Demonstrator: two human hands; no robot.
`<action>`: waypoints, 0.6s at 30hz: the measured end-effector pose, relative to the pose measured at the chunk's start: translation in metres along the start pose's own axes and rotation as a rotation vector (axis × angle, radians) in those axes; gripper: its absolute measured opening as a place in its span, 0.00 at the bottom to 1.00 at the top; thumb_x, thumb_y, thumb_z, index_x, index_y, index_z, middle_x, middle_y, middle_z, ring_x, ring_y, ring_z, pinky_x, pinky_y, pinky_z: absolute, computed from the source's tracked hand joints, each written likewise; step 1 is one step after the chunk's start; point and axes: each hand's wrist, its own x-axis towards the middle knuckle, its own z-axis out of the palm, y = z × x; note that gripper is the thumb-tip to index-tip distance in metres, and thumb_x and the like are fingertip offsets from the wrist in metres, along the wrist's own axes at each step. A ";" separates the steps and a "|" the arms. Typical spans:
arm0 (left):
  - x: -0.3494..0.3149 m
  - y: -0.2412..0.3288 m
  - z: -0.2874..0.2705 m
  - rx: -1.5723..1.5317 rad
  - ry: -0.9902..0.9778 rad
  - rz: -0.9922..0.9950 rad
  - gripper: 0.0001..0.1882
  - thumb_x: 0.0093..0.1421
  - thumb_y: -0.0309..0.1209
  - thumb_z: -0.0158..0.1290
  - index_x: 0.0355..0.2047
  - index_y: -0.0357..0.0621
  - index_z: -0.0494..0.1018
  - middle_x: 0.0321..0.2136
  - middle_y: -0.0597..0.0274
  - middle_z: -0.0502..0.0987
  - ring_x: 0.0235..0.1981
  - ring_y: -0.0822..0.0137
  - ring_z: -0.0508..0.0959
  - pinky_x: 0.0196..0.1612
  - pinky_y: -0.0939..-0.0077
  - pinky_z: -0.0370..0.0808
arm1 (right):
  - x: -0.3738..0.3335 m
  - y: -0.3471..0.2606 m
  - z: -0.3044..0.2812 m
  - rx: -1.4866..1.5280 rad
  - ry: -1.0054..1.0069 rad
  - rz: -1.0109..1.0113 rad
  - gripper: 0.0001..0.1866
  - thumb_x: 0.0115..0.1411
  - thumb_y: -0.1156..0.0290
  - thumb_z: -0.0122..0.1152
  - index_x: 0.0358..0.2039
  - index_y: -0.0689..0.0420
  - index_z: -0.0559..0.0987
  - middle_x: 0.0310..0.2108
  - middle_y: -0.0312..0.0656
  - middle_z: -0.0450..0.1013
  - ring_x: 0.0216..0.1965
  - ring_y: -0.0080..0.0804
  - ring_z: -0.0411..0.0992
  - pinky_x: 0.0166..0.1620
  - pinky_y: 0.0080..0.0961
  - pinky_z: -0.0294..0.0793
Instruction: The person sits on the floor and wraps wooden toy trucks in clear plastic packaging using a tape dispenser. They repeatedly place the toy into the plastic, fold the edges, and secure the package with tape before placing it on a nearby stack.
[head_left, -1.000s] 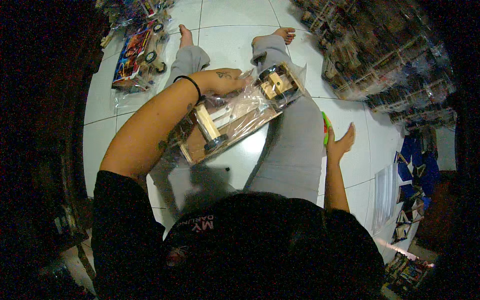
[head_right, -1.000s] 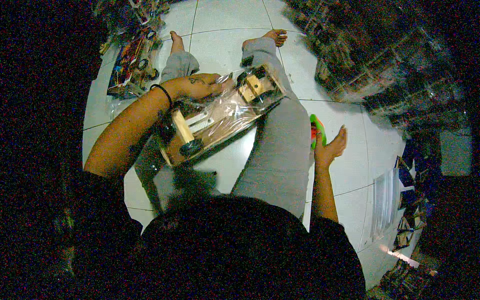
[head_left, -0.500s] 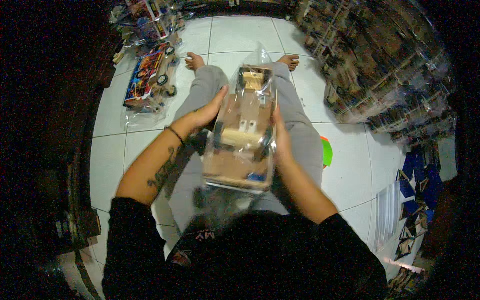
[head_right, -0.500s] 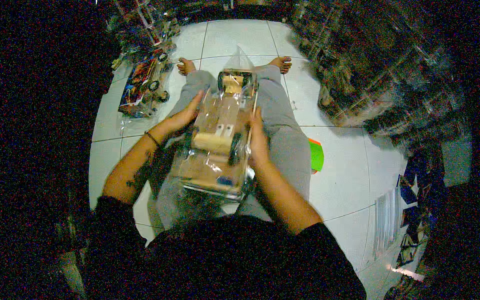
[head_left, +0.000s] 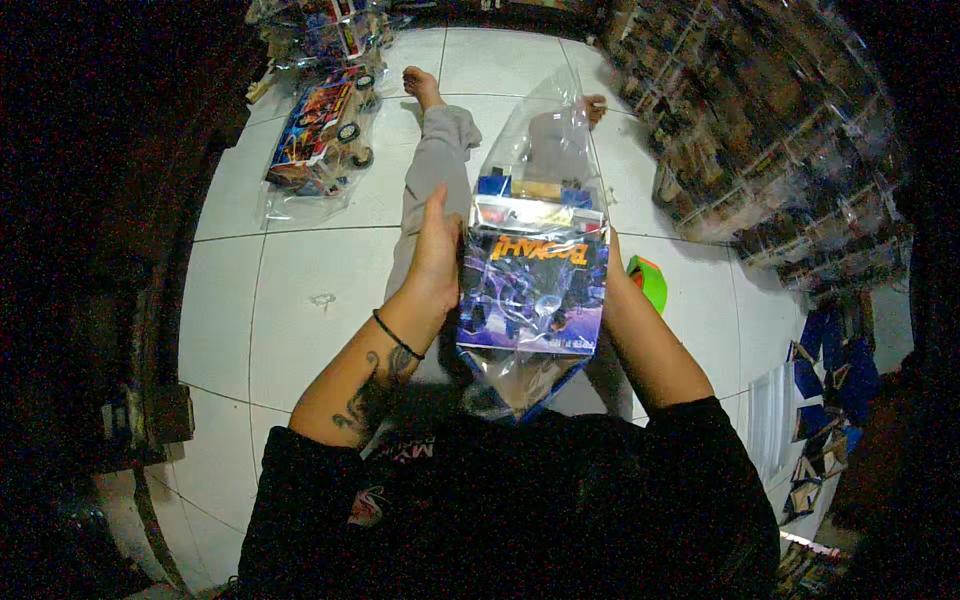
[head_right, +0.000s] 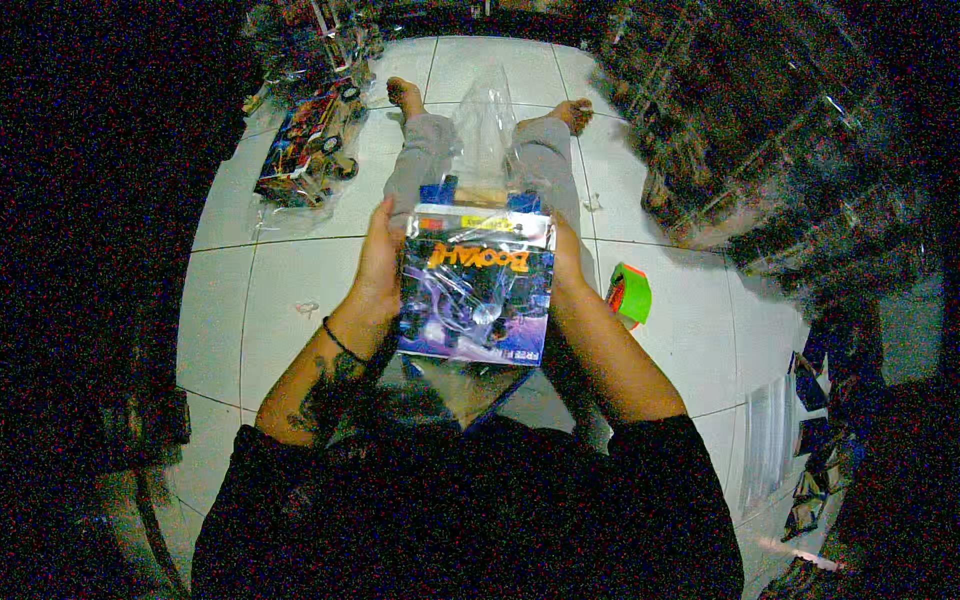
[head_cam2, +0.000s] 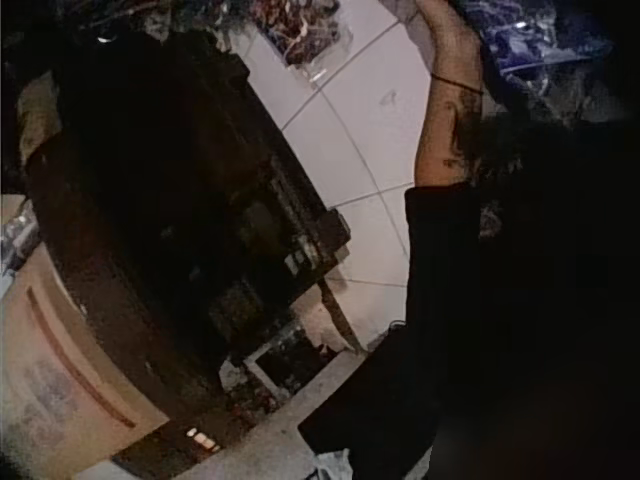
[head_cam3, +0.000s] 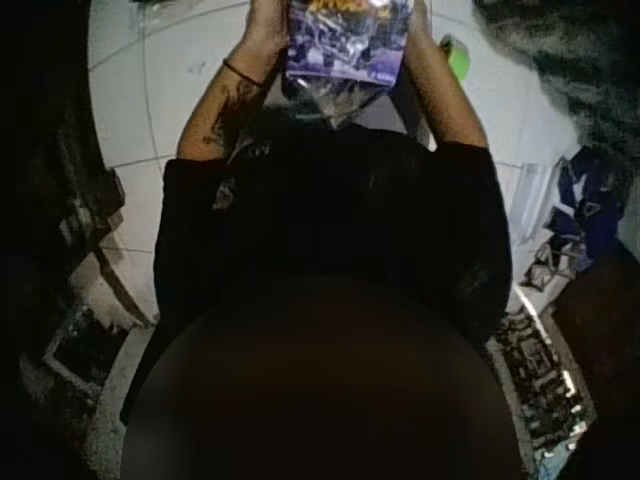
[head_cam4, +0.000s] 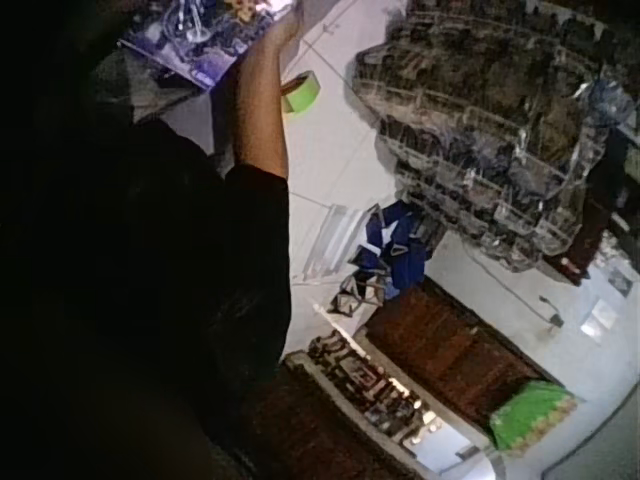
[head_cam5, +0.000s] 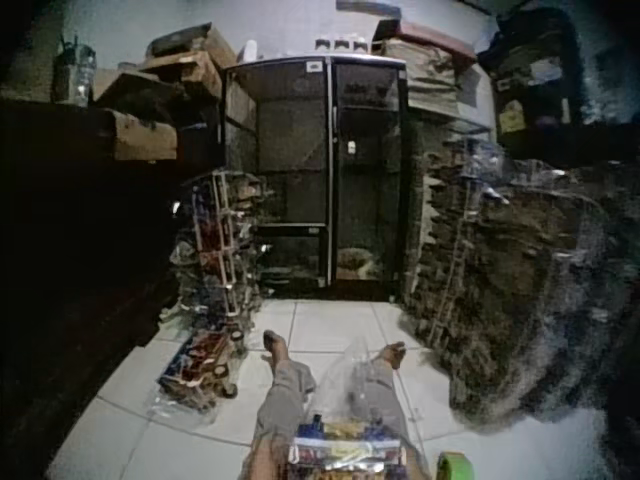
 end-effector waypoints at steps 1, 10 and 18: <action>-0.004 -0.008 -0.007 0.040 -0.031 -0.017 0.44 0.58 0.65 0.33 0.51 0.32 0.65 0.44 0.48 0.74 0.44 0.59 0.76 0.52 0.64 0.69 | -0.005 -0.001 0.001 -0.070 0.036 -0.083 0.26 0.65 0.53 0.39 0.52 0.61 0.68 0.46 0.50 0.71 0.43 0.41 0.73 0.46 0.32 0.74; -0.072 -0.085 -0.074 1.045 -0.306 0.548 0.58 0.52 0.46 0.57 0.63 0.30 0.26 0.65 0.40 0.30 0.67 0.50 0.33 0.66 0.64 0.37 | -0.042 -0.107 0.093 -1.432 -0.420 -0.799 0.26 0.54 0.54 0.62 0.45 0.62 0.76 0.40 0.50 0.76 0.44 0.37 0.74 0.50 0.28 0.69; -0.098 -0.081 -0.056 1.809 -0.377 1.211 0.60 0.39 0.64 0.59 0.66 0.51 0.43 0.65 0.38 0.40 0.65 0.38 0.42 0.58 0.28 0.35 | -0.041 -0.099 0.073 -1.162 -0.569 -0.814 0.49 0.47 0.52 0.69 0.63 0.56 0.54 0.62 0.51 0.56 0.64 0.40 0.53 0.64 0.35 0.49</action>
